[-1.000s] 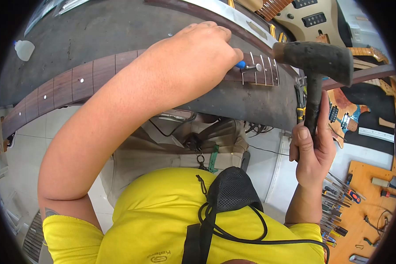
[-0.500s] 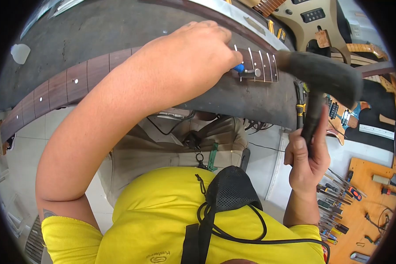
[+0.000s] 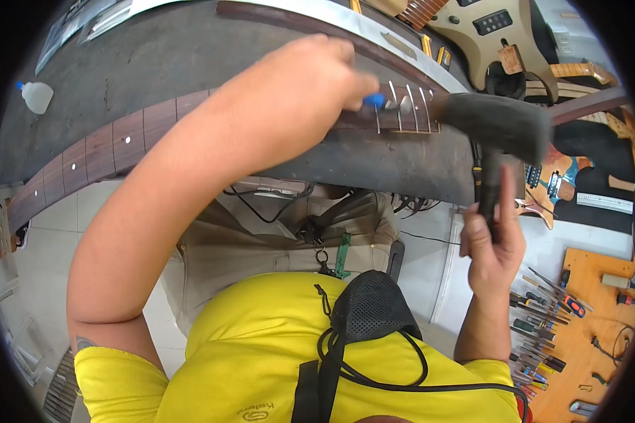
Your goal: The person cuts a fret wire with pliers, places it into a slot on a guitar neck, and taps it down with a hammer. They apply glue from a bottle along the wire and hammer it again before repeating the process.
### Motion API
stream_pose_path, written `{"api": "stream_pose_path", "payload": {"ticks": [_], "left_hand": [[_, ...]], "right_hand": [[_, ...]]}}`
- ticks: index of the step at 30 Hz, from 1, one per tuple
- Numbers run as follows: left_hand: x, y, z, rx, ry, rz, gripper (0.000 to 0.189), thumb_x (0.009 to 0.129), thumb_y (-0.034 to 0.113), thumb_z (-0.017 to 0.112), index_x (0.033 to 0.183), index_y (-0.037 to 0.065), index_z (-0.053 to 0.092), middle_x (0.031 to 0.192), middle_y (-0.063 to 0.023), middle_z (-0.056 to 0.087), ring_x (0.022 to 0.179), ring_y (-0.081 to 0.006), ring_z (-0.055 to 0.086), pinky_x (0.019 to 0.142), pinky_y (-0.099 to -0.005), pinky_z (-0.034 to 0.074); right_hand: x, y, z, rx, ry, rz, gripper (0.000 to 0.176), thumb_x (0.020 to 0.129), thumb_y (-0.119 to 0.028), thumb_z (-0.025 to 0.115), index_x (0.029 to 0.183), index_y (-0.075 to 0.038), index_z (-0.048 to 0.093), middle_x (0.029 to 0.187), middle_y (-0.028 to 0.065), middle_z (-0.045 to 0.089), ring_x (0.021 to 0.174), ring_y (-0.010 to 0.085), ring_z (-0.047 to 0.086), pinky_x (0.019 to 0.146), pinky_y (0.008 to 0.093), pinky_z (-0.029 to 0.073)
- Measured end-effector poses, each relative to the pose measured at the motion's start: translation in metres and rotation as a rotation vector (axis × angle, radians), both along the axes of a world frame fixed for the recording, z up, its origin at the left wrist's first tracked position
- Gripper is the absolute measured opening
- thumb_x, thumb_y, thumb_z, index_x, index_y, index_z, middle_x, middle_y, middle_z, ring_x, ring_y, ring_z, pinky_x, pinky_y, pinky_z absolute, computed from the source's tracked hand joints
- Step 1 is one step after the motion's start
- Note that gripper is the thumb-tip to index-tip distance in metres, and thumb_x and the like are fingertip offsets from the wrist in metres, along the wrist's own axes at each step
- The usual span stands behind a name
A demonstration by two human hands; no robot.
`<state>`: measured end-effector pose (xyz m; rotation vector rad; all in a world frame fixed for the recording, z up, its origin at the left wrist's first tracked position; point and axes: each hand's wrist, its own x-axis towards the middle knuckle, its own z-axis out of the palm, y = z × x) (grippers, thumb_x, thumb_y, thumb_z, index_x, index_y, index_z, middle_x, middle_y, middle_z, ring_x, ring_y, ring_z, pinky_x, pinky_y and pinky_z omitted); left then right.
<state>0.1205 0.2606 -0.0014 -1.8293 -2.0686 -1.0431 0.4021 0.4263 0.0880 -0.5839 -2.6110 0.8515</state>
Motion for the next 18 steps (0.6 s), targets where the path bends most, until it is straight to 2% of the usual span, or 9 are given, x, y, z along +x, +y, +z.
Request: {"api": "stream_pose_path", "payload": {"ticks": [2,3,5,6,7,8,9,11,18], "left_hand": [[-0.005,0.0,0.007,0.145,-0.285,0.061,0.022,0.09,0.005,0.07,0.112,0.002,0.073,0.098,-0.0166,0.065,0.099,-0.0372,0.062,0.088,-0.0453,0.05],[-0.007,-0.006,0.017,0.142,-0.283,0.065,0.022,0.09,0.005,0.07,0.112,0.002,0.073,0.098,-0.0166,0.065,0.099,-0.0372,0.062,0.088,-0.0453,0.05],[-0.007,-0.023,0.043,0.026,-0.312,0.282,0.019,0.097,0.008,0.062,0.109,-0.001,0.074,0.096,-0.0214,0.067,0.098,-0.0369,0.064,0.088,-0.0439,0.051],[-0.009,-0.032,0.05,-0.063,-0.268,0.38,0.018,0.097,0.01,0.063,0.104,-0.002,0.075,0.097,-0.0232,0.066,0.094,-0.0428,0.063,0.085,-0.0463,0.052],[-0.007,-0.043,0.055,-0.062,-0.271,0.376,0.018,0.097,0.01,0.063,0.104,-0.002,0.075,0.097,-0.0232,0.066,0.094,-0.0428,0.063,0.085,-0.0463,0.052],[-0.004,-0.057,0.06,-0.081,-0.036,0.406,0.018,0.098,0.009,0.062,0.107,-0.003,0.072,0.096,-0.0208,0.067,0.09,-0.0378,0.065,0.082,-0.044,0.053],[-0.006,-0.067,0.059,-0.099,0.202,0.437,0.019,0.099,0.008,0.062,0.111,-0.005,0.07,0.096,-0.0184,0.069,0.086,-0.0327,0.067,0.079,-0.0417,0.053],[-0.022,-0.076,0.047,-0.123,0.169,0.466,0.019,0.097,0.007,0.063,0.111,-0.004,0.07,0.097,-0.018,0.068,0.089,-0.0336,0.066,0.081,-0.0422,0.053],[-0.062,-0.09,0.013,-0.262,0.035,0.64,0.02,0.091,0.004,0.068,0.11,0.0,0.07,0.104,-0.0154,0.067,0.104,-0.0367,0.063,0.091,-0.044,0.049]], "right_hand": [[-0.003,0.008,-0.005,-0.042,0.139,-0.097,0.072,0.105,-0.012,0.061,0.167,-0.005,0.027,0.08,0.0002,0.057,0.056,0.0041,0.045,0.049,0.021,0.036],[-0.005,0.015,-0.006,-0.061,0.192,-0.129,0.071,0.105,-0.012,0.06,0.167,-0.006,0.026,0.078,-0.0001,0.057,0.055,0.0037,0.045,0.049,0.021,0.035],[0.004,0.043,-0.013,-0.08,0.217,-0.17,0.066,0.105,-0.01,0.061,0.164,-0.005,0.034,0.076,-0.0028,0.055,0.055,0.0024,0.044,0.049,0.0208,0.033],[0.014,0.066,-0.02,0.032,0.158,-0.175,0.063,0.104,-0.009,0.062,0.163,-0.005,0.038,0.076,-0.0046,0.054,0.055,0.0016,0.042,0.049,0.0205,0.032],[0.021,0.08,-0.025,0.144,0.096,-0.179,0.06,0.104,-0.008,0.063,0.161,-0.006,0.043,0.076,-0.0064,0.053,0.055,0.0007,0.04,0.049,0.0202,0.03],[0.027,0.087,-0.028,0.14,0.073,-0.235,0.056,0.103,-0.006,0.065,0.157,-0.007,0.05,0.087,-0.0045,0.061,0.065,0.0016,0.046,0.057,0.0188,0.036],[0.028,0.09,-0.031,0.143,0.073,-0.233,0.056,0.103,-0.006,0.065,0.157,-0.007,0.05,0.087,-0.0045,0.061,0.065,0.0016,0.046,0.057,0.0188,0.036],[0.031,0.093,-0.038,0.052,-0.018,-0.313,0.056,0.101,-0.004,0.067,0.154,0.0,0.051,0.143,0.0145,0.063,0.126,0.0161,0.06,0.109,0.0299,0.043],[0.023,0.094,-0.066,0.096,-0.027,-0.345,0.055,0.102,-0.005,0.065,0.155,-0.004,0.051,0.147,0.0184,0.062,0.133,0.0193,0.058,0.112,0.0311,0.042]]}}
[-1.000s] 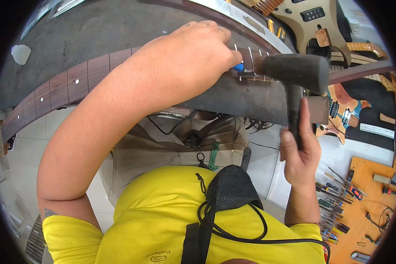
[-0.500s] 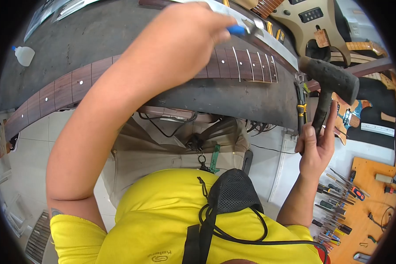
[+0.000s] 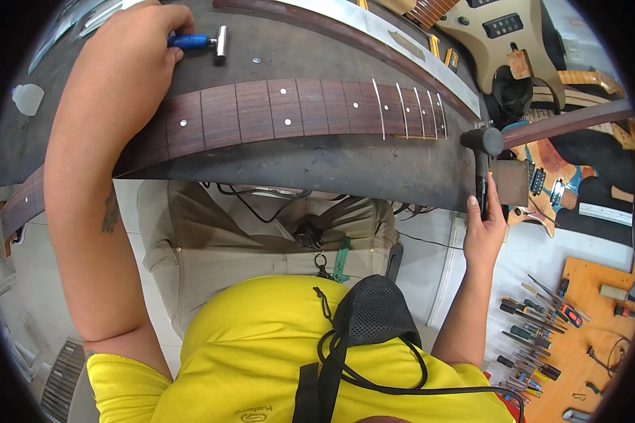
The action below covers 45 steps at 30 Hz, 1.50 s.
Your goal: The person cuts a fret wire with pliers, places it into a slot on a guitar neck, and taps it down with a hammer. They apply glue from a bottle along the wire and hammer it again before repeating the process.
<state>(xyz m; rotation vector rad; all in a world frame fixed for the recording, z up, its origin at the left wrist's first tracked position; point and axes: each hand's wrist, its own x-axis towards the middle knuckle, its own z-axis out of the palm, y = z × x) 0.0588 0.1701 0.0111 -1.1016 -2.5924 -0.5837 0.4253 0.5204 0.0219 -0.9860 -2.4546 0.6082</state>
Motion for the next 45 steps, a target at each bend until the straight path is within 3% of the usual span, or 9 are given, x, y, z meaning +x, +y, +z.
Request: {"api": "stream_pose_path", "payload": {"ticks": [7,10,12,15,21,26,29,33,45], "left_hand": [[0.004,0.0,-0.005,0.049,-0.084,0.014,0.019,0.092,0.003,0.066,0.11,0.001,0.07,0.103,-0.0156,0.066,0.101,-0.0386,0.064,0.089,-0.0455,0.049],[0.004,0.002,-0.003,0.014,-0.084,0.034,0.02,0.093,0.003,0.065,0.112,0.001,0.07,0.103,-0.0167,0.065,0.1,-0.0393,0.064,0.088,-0.0457,0.05],[0.004,0.001,-0.003,-0.022,-0.073,-0.007,0.023,0.093,0.003,0.066,0.115,0.002,0.069,0.105,-0.0172,0.065,0.1,-0.0394,0.063,0.088,-0.0459,0.05],[0.012,-0.005,-0.001,-0.007,-0.006,-0.026,0.028,0.094,0.004,0.066,0.123,0.003,0.069,0.116,-0.0163,0.067,0.107,-0.0369,0.066,0.092,-0.0423,0.051],[0.022,-0.044,-0.006,0.171,0.16,-0.123,0.034,0.095,0.005,0.068,0.129,0.005,0.069,0.127,-0.0155,0.067,0.115,-0.0343,0.067,0.096,-0.0392,0.052],[0.046,-0.032,0.012,0.176,0.155,-0.292,0.038,0.09,0.004,0.074,0.128,0.004,0.069,0.129,-0.0156,0.065,0.115,-0.0332,0.066,0.096,-0.0389,0.052],[0.06,-0.015,-0.006,0.23,0.066,-0.296,0.038,0.086,0.005,0.076,0.123,0.002,0.069,0.123,-0.0147,0.065,0.109,-0.0343,0.065,0.095,-0.0404,0.052],[0.066,-0.008,-0.007,0.12,-0.003,-0.271,0.05,0.079,0.022,0.081,0.123,0.002,0.069,0.116,-0.0133,0.064,0.103,-0.0345,0.062,0.089,-0.0437,0.051],[0.067,-0.003,-0.007,0.082,-0.079,-0.238,0.069,0.061,0.023,0.086,0.123,0.001,0.07,0.111,-0.0132,0.06,0.1,-0.035,0.06,0.086,-0.0451,0.05]], "right_hand": [[-0.009,-0.014,-0.002,0.117,-0.153,-0.05,0.054,0.105,-0.015,0.065,0.157,-0.013,0.05,0.149,0.021,0.06,0.14,0.0234,0.055,0.114,0.0345,0.04],[-0.009,-0.008,-0.003,0.436,-0.217,0.107,0.059,0.107,-0.017,0.062,0.162,-0.016,0.042,0.128,0.019,0.072,0.112,0.0223,0.072,0.094,0.0315,0.054],[-0.013,-0.018,0.011,-0.22,-0.156,-0.171,0.054,0.108,-0.018,0.059,0.16,-0.014,0.043,0.094,0.0109,0.068,0.068,0.0149,0.066,0.059,0.0272,0.053],[-0.015,-0.018,0.019,-0.747,0.325,-0.24,0.046,0.109,-0.019,0.057,0.153,-0.011,0.047,0.077,0.0029,0.052,0.048,0.0075,0.043,0.041,0.0236,0.035],[-0.045,-0.044,0.05,-0.499,0.561,0.036,0.05,0.1,-0.017,0.058,0.145,0.0,0.043,0.095,0.012,0.059,0.078,0.0223,0.063,0.07,0.04,0.061],[-0.087,-0.027,0.104,-0.761,0.246,0.483,0.032,0.106,-0.021,0.058,0.127,0.003,0.054,0.092,0.011,0.059,0.068,0.0171,0.059,0.066,0.0328,0.054],[-0.137,-0.046,0.096,-0.334,0.035,0.32,0.019,0.104,-0.013,0.064,0.115,0.003,0.061,0.082,0.0055,0.059,0.065,0.0109,0.052,0.06,0.0263,0.044],[-0.176,-0.046,0.106,-0.355,-0.219,0.221,0.031,0.103,-0.024,0.071,0.12,0.001,0.066,0.081,-0.0037,0.059,0.067,0.0053,0.048,0.057,0.0217,0.036],[-0.211,-0.06,0.08,-0.112,-0.349,0.485,0.039,0.099,-0.037,0.076,0.108,0.001,0.072,0.09,0.0006,0.07,0.081,0.0091,0.056,0.074,0.028,0.048]]}}
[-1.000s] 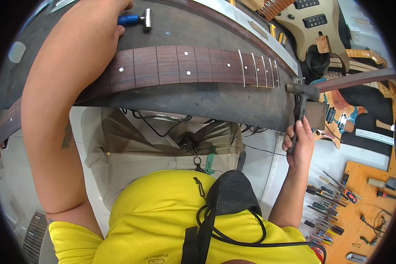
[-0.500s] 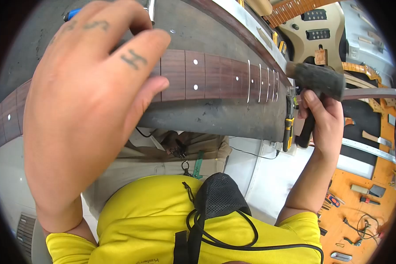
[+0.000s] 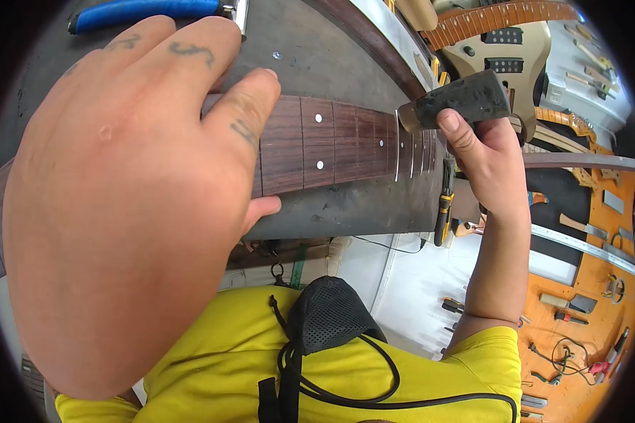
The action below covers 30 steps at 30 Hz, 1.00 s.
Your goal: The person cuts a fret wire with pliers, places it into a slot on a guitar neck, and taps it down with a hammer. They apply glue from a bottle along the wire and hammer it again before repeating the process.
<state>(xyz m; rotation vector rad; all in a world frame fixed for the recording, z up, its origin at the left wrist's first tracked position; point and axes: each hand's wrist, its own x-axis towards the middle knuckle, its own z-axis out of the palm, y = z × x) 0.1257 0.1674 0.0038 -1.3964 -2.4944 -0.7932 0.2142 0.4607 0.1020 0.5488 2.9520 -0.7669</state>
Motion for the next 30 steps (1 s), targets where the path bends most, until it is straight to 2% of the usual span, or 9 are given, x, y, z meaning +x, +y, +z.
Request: {"api": "stream_pose_path", "payload": {"ticks": [3,5,9,13,20,26,30], "left_hand": [[0.0001,-0.0006,0.0004,-0.014,-0.007,-0.002,0.07,0.059,0.022,0.087,0.124,0.002,0.07,0.111,-0.0129,0.06,0.099,-0.0347,0.06,0.086,-0.0451,0.05],[-0.0002,-0.0015,0.0005,-0.025,-0.005,0.001,0.071,0.058,0.021,0.088,0.124,0.002,0.07,0.111,-0.0129,0.061,0.099,-0.0348,0.06,0.086,-0.0451,0.05],[-0.0017,-0.0017,0.0018,-0.03,-0.019,-0.013,0.075,0.055,0.019,0.089,0.125,0.002,0.07,0.112,-0.0134,0.06,0.1,-0.0351,0.06,0.086,-0.0457,0.049],[0.0004,-0.0013,0.0025,-0.065,-0.042,0.001,0.078,0.054,0.018,0.09,0.128,0.004,0.07,0.114,-0.0132,0.059,0.102,-0.0349,0.059,0.087,-0.0457,0.048],[0.0035,-0.0015,0.0011,-0.086,-0.038,0.019,0.079,0.055,0.018,0.09,0.13,0.007,0.069,0.115,-0.0117,0.057,0.105,-0.0331,0.059,0.088,-0.045,0.048],[0.0028,-0.0032,0.0052,-0.099,-0.034,0.032,0.078,0.056,0.02,0.09,0.13,0.006,0.069,0.115,-0.0113,0.057,0.104,-0.0322,0.059,0.088,-0.0449,0.049],[0.0034,-0.0027,0.005,-0.093,-0.017,0.021,0.075,0.059,0.021,0.089,0.129,0.005,0.069,0.114,-0.012,0.057,0.103,-0.0333,0.059,0.088,-0.0449,0.049]], "right_hand": [[-0.0056,-0.0009,0.0036,0.042,-0.123,-0.012,0.039,0.099,-0.037,0.077,0.106,0.001,0.072,0.089,0.0008,0.071,0.082,0.0091,0.057,0.075,0.0277,0.048],[-0.005,-0.0014,-0.0001,0.025,-0.049,0.023,0.039,0.098,-0.038,0.077,0.105,0.001,0.072,0.088,0.001,0.071,0.082,0.0093,0.058,0.074,0.0277,0.048],[-0.005,0.0003,-0.0029,0.039,-0.047,-0.004,0.04,0.098,-0.038,0.078,0.105,0.001,0.072,0.09,0.0023,0.072,0.083,0.0105,0.059,0.076,0.0288,0.049],[-0.0072,0.0013,-0.0009,0.099,-0.038,0.063,0.04,0.097,-0.038,0.079,0.107,0.001,0.073,0.091,0.0038,0.073,0.084,0.0124,0.062,0.079,0.0306,0.051],[-0.0104,-0.0043,0.0027,0.2,-0.105,0.106,0.041,0.094,-0.038,0.081,0.109,0.0,0.074,0.095,0.0054,0.076,0.087,0.0136,0.066,0.082,0.0308,0.053],[-0.0059,-0.0018,-0.0046,0.148,-0.007,0.104,0.042,0.094,-0.038,0.081,0.109,0.0,0.074,0.095,0.0064,0.076,0.087,0.0146,0.067,0.082,0.0315,0.054],[-0.0051,-0.0013,-0.0026,0.177,-0.057,0.087,0.043,0.093,-0.039,0.082,0.11,0.0,0.074,0.095,0.0074,0.076,0.088,0.0144,0.067,0.083,0.0315,0.054]]}}
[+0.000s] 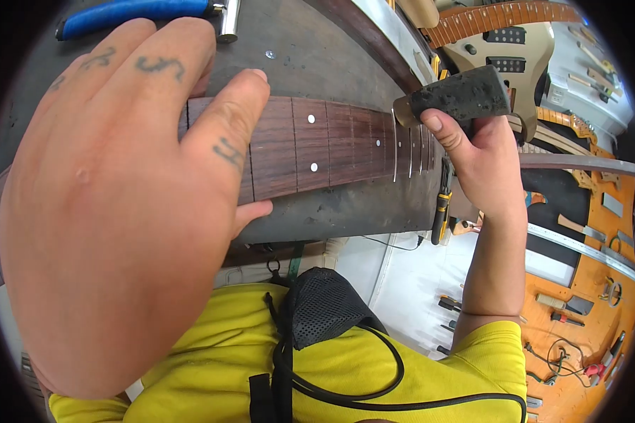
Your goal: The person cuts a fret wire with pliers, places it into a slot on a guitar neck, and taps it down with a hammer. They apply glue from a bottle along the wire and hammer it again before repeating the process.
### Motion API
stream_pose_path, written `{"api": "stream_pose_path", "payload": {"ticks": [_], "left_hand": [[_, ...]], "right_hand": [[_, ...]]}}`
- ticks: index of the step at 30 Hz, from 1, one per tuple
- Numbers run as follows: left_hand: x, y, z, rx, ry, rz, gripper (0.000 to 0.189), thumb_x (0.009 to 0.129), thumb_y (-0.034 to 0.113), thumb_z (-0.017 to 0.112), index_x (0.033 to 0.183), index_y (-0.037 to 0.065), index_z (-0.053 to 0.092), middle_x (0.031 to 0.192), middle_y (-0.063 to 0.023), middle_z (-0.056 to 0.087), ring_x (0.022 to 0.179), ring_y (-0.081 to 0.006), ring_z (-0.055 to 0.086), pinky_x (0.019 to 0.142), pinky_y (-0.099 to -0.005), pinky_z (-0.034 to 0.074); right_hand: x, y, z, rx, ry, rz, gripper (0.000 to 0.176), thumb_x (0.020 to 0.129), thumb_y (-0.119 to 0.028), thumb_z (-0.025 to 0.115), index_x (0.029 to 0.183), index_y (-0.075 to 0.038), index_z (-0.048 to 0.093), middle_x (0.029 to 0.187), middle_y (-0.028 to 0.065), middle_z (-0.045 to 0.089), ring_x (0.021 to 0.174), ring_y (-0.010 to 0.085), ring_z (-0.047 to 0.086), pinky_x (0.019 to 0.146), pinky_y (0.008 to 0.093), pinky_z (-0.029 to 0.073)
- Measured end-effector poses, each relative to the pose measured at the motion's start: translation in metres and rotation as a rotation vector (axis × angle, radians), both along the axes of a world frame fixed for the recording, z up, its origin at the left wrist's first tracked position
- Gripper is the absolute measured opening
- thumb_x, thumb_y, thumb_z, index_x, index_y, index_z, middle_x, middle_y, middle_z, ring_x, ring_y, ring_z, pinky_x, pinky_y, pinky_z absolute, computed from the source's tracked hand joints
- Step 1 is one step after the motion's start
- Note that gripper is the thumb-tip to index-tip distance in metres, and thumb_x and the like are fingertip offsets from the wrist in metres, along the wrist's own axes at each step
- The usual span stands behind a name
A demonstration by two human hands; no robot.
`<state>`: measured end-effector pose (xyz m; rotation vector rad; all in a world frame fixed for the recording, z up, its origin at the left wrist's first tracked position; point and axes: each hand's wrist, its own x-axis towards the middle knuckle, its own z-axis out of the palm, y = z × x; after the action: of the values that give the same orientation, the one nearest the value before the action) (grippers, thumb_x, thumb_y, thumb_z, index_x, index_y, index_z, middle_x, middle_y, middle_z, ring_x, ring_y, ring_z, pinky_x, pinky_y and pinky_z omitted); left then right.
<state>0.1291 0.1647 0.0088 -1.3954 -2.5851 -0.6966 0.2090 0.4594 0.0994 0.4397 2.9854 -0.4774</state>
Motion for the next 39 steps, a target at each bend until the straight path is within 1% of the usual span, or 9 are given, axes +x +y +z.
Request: {"api": "stream_pose_path", "payload": {"ticks": [6,8,10,14,17,20,25,32,39], "left_hand": [[-0.004,-0.004,0.014,-0.031,-0.004,-0.028,0.057,0.076,0.025,0.081,0.126,0.002,0.069,0.112,-0.0145,0.059,0.103,-0.0378,0.058,0.088,-0.0462,0.049],[-0.014,-0.012,0.009,0.238,-0.157,-0.068,0.044,0.081,0.015,0.08,0.122,0.001,0.07,0.113,-0.0174,0.062,0.105,-0.0393,0.061,0.089,-0.0465,0.049],[-0.031,-0.015,0.017,0.21,-0.016,-0.07,0.037,0.085,0.004,0.074,0.122,0.001,0.068,0.116,-0.0208,0.064,0.109,-0.0405,0.062,0.091,-0.046,0.05],[-0.056,-0.004,0.011,0.087,0.378,0.09,0.032,0.088,-0.004,0.066,0.12,-0.001,0.062,0.119,-0.0208,0.065,0.112,-0.0397,0.062,0.094,-0.0453,0.05],[-0.068,0.004,0.009,-0.204,0.242,0.079,0.022,0.09,-0.002,0.065,0.112,-0.003,0.061,0.121,-0.0216,0.065,0.112,-0.0391,0.062,0.092,-0.0467,0.05],[-0.068,0.013,0.015,-0.136,0.289,0.001,0.018,0.094,0.001,0.064,0.11,-0.002,0.058,0.111,-0.0241,0.068,0.105,-0.0404,0.065,0.087,-0.0486,0.051],[-0.039,0.059,0.022,0.259,-0.123,-0.158,0.022,0.099,0.009,0.065,0.117,-0.001,0.057,0.087,-0.0249,0.068,0.088,-0.0461,0.066,0.078,-0.0511,0.051],[-0.013,0.104,-0.006,0.334,0.01,-0.189,0.022,0.096,0.012,0.066,0.114,0.0,0.068,0.093,-0.0225,0.071,0.087,-0.0437,0.068,0.077,-0.0507,0.055],[-0.009,0.103,-0.008,0.28,0.046,-0.174,0.023,0.095,0.012,0.067,0.114,0.0,0.071,0.091,-0.0215,0.07,0.085,-0.0428,0.068,0.076,-0.0509,0.055]], "right_hand": [[0.011,0.004,0.001,-0.087,0.086,0.05,0.039,0.095,-0.034,0.081,0.112,0.0,0.072,0.094,0.0071,0.076,0.082,0.0133,0.065,0.077,0.0323,0.054],[0.024,-0.004,0.012,-0.336,0.088,-0.148,0.035,0.096,-0.026,0.079,0.117,0.001,0.069,0.093,0.0037,0.073,0.076,0.0117,0.061,0.069,0.0293,0.051],[0.046,0.009,0.031,-0.577,0.204,-0.349,0.03,0.098,-0.017,0.073,0.12,0.0,0.064,0.081,-0.0007,0.057,0.062,0.0109,0.05,0.051,0.0271,0.041],[0.085,-0.002,0.035,-0.901,0.611,-0.292,0.032,0.106,-0.024,0.062,0.124,0.002,0.058,0.071,0.0009,0.048,0.053,0.0106,0.046,0.046,0.0256,0.039],[0.124,0.008,0.044,-0.888,0.543,-0.331,0.035,0.11,-0.028,0.056,0.125,0.003,0.055,0.068,0.002,0.046,0.047,0.0097,0.042,0.043,0.0247,0.036],[0.152,0.012,0.037,-0.878,0.415,-0.443,0.036,0.11,-0.032,0.055,0.122,0.002,0.055,0.066,0.0024,0.046,0.044,0.0093,0.039,0.039,0.0245,0.032],[0.159,0.009,0.038,-1.122,0.527,-0.462,0.041,0.109,-0.028,0.055,0.133,0.004,0.051,0.073,0.0032,0.046,0.044,0.01,0.04,0.04,0.0247,0.036],[0.142,0.0,0.038,-0.68,0.235,-0.359,0.047,0.108,-0.023,0.06,0.138,0.009,0.045,0.078,0.004,0.052,0.047,0.0075,0.045,0.04,0.0233,0.035],[0.089,-0.022,0.048,-0.469,0.434,-0.301,0.051,0.106,-0.02,0.063,0.141,0.011,0.045,0.079,0.0042,0.055,0.051,0.0051,0.044,0.043,0.0215,0.033]]}}
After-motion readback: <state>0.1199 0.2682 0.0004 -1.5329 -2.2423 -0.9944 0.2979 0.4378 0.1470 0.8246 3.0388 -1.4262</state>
